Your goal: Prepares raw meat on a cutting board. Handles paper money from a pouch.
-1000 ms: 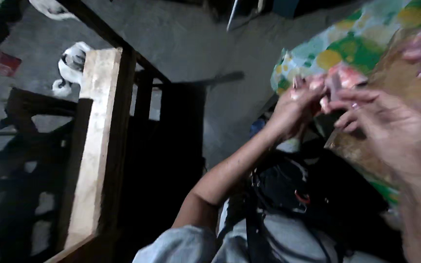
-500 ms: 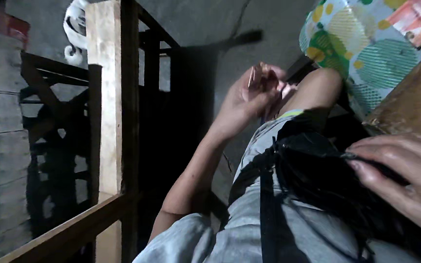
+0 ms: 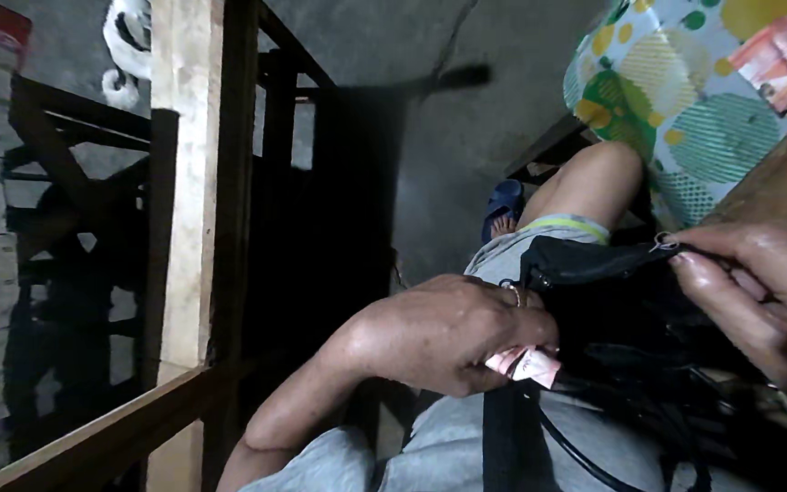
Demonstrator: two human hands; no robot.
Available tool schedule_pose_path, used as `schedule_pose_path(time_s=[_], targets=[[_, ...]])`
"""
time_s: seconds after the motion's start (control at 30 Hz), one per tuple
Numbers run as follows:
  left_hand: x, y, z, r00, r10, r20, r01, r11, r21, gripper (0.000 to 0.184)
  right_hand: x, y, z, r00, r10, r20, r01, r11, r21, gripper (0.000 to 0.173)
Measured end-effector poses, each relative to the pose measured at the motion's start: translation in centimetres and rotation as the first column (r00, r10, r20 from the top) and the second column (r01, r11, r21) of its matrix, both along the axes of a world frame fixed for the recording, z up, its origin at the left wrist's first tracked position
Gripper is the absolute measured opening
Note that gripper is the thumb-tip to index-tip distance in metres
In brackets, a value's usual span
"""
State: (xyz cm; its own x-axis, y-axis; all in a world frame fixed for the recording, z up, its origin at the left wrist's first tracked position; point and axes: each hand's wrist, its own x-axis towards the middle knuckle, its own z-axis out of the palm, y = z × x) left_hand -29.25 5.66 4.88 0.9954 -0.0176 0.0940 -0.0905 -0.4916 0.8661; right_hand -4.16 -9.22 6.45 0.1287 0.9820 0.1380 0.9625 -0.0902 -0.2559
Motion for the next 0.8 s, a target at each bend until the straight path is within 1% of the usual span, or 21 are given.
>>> schedule_pose_path(time_s=[0.13,0.27,0.4,0.53,0.6,0.63,0.7,0.77,0.8], targets=[[-0.5,1.0,-0.7,1.000,0.030,-0.001,-0.030,0.994,-0.102,0.015,-0.1,0.8,0.3,1.000,0.022,-0.015,-0.023,1.000,-0.019,0.036],[-1.3,1.9,-2.0,0.999,0.031,-0.012,-0.033,0.980,-0.195,0.017,-0.5,1.5,0.5,0.998,0.062,-0.032,-0.062,0.998,-0.021,0.035],[-2.4,2.4,-3.2,0.999,0.043,-0.029,-0.050,0.947,-0.316,0.018,-1.2,2.4,0.1,0.991,0.123,-0.051,-0.122,0.992,0.024,0.033],[-2.5,2.6,-3.4,0.997,0.066,-0.031,-0.073,0.938,-0.339,0.031,-1.4,3.6,0.2,0.991,0.133,-0.008,-0.132,0.991,0.011,0.031],[-2.2,2.7,-3.3,0.997,0.071,-0.022,-0.075,0.948,-0.309,0.036,-1.3,4.0,0.2,0.991,0.132,0.019,-0.132,0.991,0.004,0.032],[-2.0,2.7,-3.3,0.997,0.079,-0.024,-0.083,0.960,-0.269,0.038,-1.3,4.2,0.2,0.991,0.131,0.034,-0.131,0.991,0.003,0.032],[-1.6,2.3,-2.9,0.992,0.120,-0.048,-0.125,0.986,-0.112,0.044,-1.3,4.4,0.1,0.990,0.133,0.056,-0.134,0.991,0.012,0.033],[-0.8,1.5,-2.2,0.984,0.160,-0.080,-0.157,0.987,0.038,0.051,-1.3,4.8,-0.1,0.989,0.129,0.075,-0.131,0.991,0.019,0.034],[-0.5,1.3,-1.9,0.981,0.168,-0.094,-0.160,0.983,0.089,0.051,-1.4,5.0,-0.2,0.989,0.122,0.081,-0.124,0.992,0.022,0.034]])
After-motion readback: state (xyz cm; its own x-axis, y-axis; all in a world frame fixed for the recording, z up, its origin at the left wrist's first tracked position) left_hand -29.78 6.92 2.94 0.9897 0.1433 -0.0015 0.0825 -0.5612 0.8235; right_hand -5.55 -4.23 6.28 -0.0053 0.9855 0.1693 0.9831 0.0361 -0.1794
